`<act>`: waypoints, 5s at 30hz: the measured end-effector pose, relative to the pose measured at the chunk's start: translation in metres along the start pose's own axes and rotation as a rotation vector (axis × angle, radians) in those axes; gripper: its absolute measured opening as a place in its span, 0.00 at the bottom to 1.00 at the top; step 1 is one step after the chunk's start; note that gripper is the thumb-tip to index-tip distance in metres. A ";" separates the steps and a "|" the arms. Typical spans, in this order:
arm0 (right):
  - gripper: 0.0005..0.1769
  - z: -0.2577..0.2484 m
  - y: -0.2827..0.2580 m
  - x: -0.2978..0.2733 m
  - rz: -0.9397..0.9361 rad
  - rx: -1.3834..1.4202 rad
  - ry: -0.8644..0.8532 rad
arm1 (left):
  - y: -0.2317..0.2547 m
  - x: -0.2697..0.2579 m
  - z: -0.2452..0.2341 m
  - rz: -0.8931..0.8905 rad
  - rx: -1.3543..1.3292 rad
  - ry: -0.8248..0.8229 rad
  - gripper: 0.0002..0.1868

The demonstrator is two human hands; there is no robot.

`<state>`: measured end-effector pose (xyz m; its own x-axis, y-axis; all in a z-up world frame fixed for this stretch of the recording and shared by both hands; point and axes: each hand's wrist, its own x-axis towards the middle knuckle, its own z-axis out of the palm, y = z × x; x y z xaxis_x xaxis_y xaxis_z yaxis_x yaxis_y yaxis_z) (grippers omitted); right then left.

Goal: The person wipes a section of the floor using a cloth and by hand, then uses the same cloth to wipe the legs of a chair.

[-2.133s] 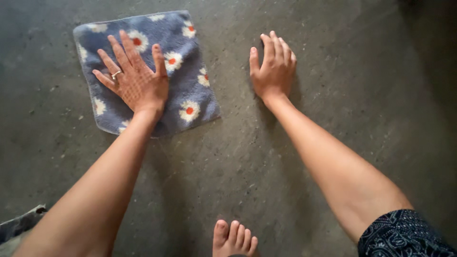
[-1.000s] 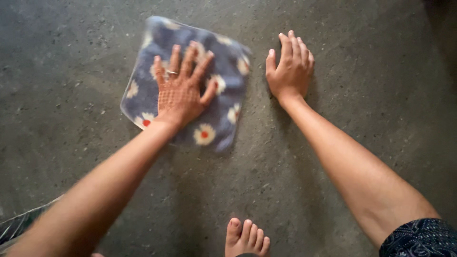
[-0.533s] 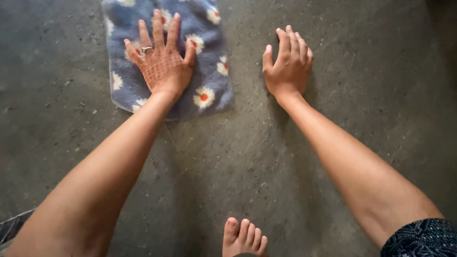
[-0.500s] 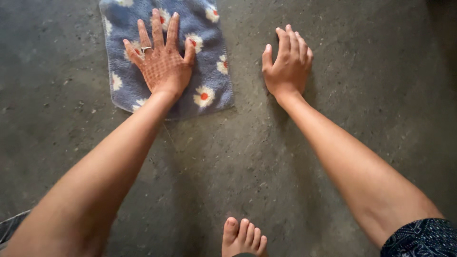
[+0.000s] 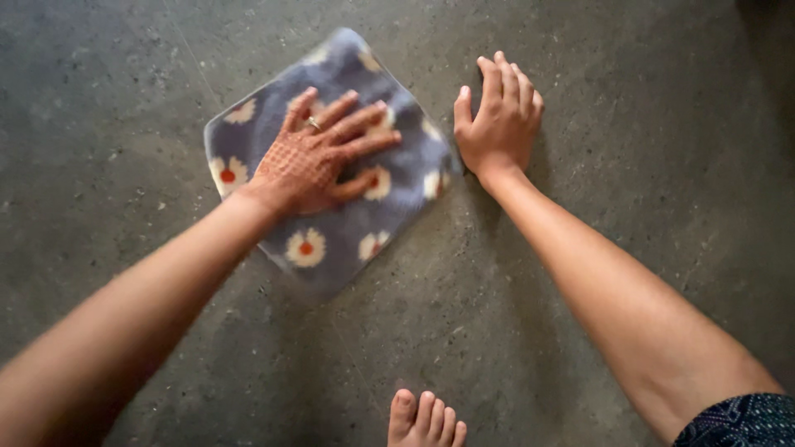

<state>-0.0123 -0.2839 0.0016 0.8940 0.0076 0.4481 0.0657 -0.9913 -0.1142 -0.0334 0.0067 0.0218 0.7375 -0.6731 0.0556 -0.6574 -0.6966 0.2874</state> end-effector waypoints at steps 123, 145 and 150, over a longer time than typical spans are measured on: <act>0.25 -0.044 -0.133 -0.049 -0.630 0.369 -0.309 | -0.047 -0.082 0.019 -0.626 0.093 0.456 0.28; 0.24 0.004 -0.148 -0.026 0.064 0.443 -0.097 | 0.011 -0.034 0.006 -0.506 -0.130 0.519 0.33; 0.21 0.025 -0.130 0.014 0.176 1.000 -0.173 | 0.047 -0.015 0.008 -0.420 -0.092 0.402 0.33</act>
<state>0.0032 -0.1515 0.0008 0.9730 -0.0303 0.2289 0.1957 -0.4177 -0.8873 -0.0763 -0.0178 0.0262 0.9444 -0.1843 0.2724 -0.2932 -0.8468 0.4438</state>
